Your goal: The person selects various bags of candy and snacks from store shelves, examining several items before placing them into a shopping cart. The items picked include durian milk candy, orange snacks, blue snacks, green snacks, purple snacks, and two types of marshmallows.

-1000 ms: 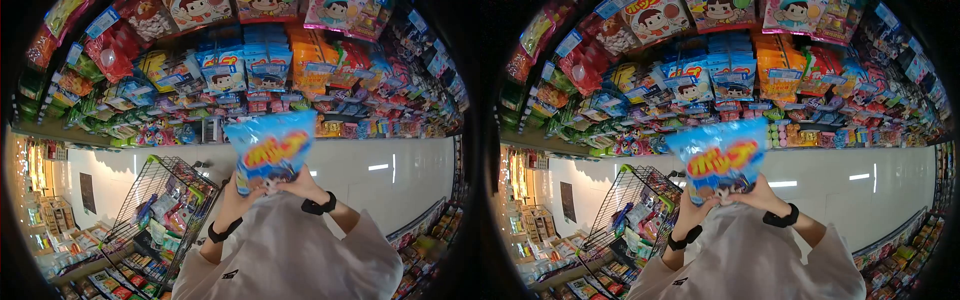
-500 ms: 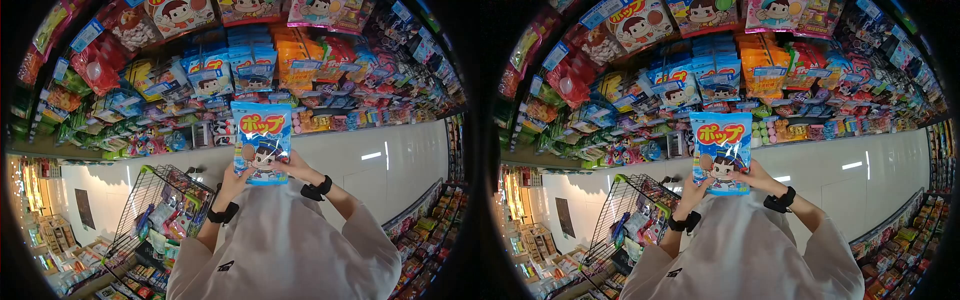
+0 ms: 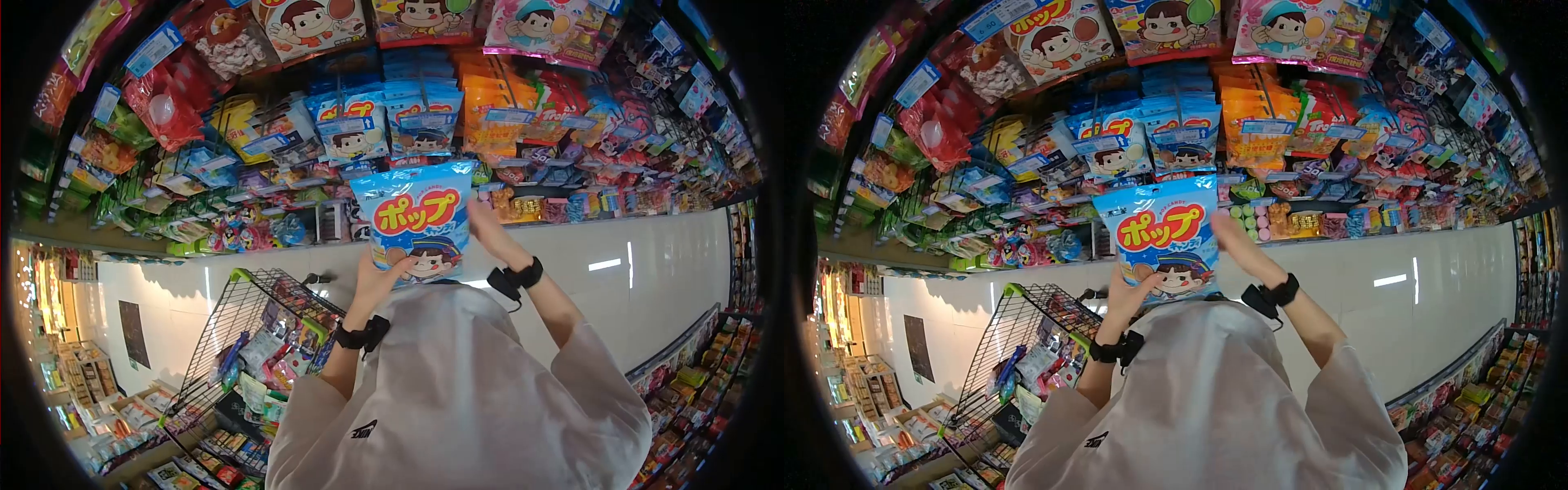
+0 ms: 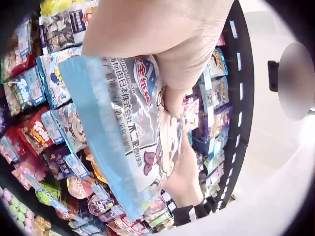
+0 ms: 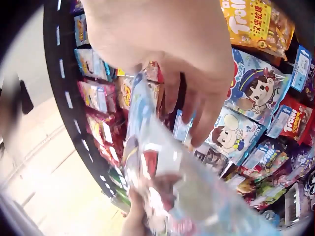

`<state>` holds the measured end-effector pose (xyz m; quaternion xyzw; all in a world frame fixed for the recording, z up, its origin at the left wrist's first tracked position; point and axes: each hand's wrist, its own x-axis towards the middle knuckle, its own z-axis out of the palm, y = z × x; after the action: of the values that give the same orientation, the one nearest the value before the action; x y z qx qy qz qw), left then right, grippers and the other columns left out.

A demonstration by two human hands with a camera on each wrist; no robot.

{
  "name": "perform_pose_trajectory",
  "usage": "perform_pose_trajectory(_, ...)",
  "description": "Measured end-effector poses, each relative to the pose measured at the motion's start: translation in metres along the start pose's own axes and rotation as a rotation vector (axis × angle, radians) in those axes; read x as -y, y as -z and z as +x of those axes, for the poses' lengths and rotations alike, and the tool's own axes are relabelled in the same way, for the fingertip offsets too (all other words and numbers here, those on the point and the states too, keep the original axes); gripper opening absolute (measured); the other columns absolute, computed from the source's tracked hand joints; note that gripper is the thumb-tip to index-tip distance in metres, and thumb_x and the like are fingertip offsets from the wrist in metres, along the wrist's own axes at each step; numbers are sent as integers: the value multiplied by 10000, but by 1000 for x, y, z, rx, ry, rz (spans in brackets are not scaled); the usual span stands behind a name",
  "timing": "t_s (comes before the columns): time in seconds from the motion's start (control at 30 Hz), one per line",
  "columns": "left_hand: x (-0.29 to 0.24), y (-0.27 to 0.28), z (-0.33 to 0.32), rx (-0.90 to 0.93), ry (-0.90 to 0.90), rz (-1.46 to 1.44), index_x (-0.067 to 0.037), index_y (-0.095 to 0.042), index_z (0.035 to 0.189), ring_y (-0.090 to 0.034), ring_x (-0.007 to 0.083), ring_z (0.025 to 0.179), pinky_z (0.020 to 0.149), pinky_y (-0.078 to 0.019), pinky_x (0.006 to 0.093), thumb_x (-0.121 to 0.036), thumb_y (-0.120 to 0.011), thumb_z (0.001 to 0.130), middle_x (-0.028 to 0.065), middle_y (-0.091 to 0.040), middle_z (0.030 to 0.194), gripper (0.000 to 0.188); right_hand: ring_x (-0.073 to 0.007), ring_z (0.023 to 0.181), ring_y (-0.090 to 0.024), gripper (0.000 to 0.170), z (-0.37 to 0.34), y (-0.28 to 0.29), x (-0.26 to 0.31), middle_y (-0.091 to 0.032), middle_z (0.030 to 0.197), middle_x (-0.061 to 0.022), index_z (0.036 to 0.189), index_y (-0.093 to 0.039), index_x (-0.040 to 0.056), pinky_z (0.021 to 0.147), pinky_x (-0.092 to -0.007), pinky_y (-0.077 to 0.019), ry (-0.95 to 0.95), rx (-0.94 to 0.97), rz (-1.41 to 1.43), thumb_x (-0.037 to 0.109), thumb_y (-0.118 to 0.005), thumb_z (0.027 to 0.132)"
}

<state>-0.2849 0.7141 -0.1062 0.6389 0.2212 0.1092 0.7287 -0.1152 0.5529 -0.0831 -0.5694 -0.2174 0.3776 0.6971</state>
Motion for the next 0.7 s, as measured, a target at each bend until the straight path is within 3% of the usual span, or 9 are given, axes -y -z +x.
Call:
perform_pose_trajectory(0.03, -1, 4, 0, -6, -3, -9, -10, -502, 1085, -605, 96, 756, 600, -503, 230, -46, -751, 733, 53, -619, 930, 432, -120, 1044, -523, 377, 16, 4, 1, -602, 1110, -45, 1202, -529, 18, 895, -306, -429, -65, -115, 379, 297, -491, 952)
perform_pose_trajectory(0.1, -2, 14, 0, -5, 13, -47, -8, -527, 1028, -606, 95, 692, 552, -493, 222, -33, -751, 728, 42, -624, 856, 376, -128, 1037, -515, 410, 54, 39, -16, -591, 1082, -42, 1244, -497, 36, 917, -304, -408, 138, -85, -183, 333, -394, 981)
perform_pose_trajectory(0.23, 10, 31, 7, -75, -62, 12, -5, -538, 996, -606, 91, 710, 573, -493, 234, -50, -751, 734, 46, -632, 831, 341, -135, 1000, -526, 384, 111, 61, -24, -590, 997, -45, 1232, -497, 24, 897, -302, -418, 253, -89, -236, 297, -395, 982)
perform_pose_trajectory(0.3, 30, 41, 17, -104, -102, 62, -3, -537, 997, -603, 90, 718, 582, -491, 240, -64, -748, 740, 47, -634, 835, 338, -149, 1017, -523, 355, 125, 72, -25, -588, 958, -51, 1114, -553, 12, 901, -316, -405, 277, -126, 41, 295, -381, 987)
perform_pose_trajectory(0.4, 56, 49, 36, -120, -121, 133, -4, -541, 988, -590, 86, 731, 609, -484, 247, -93, -751, 745, 40, -633, 834, 333, -168, 1016, -521, 377, 121, 87, -12, -578, 920, -51, 901, -585, 25, 943, -337, -369, 291, -55, 49, 319, -367, 990)
perform_pose_trajectory(0.43, 59, 49, 43, -107, -104, 156, -6, -546, 978, -580, 83, 736, 626, -478, 248, -109, -756, 742, 31, -630, 829, 332, -205, 1071, -514, 475, 115, 84, -1, -596, 1034, -98, 751, -553, 53, 982, -366, -335, 288, -14, 23, 396, -325, 989)
perform_pose_trajectory(0.53, 57, 40, 69, 39, -39, 95, -16, -559, 954, -564, 82, 740, 658, -467, 241, -132, -778, 722, 15, -624, 824, 339, -236, 1132, -498, 555, 99, 64, 32, -558, 1202, -150, 696, -538, 59, 975, -382, -341, 291, 88, 93, 466, -287, 978)
perform_pose_trajectory(0.57, 51, 33, 76, 37, -89, 144, -23, -565, 935, -551, 79, 739, 681, -458, 242, -151, -793, 706, 4, -618, 814, 347, -266, 1152, -498, 573, 102, 68, 35, -476, 1319, -186, 762, -548, 61, 935, -380, -372, 296, 139, 74, 517, -264, 964)
perform_pose_trajectory(0.7, 65, 13, 126, 141, -153, 170, -22, -569, 957, -562, 87, 757, 692, -465, 255, -164, -793, 711, 11, -626, 841, 362, -271, 1054, -548, 537, 103, 62, 60, -436, 1331, -234, 919, -540, 67, 852, -355, -427, 228, 199, 264, 532, -276, 954)
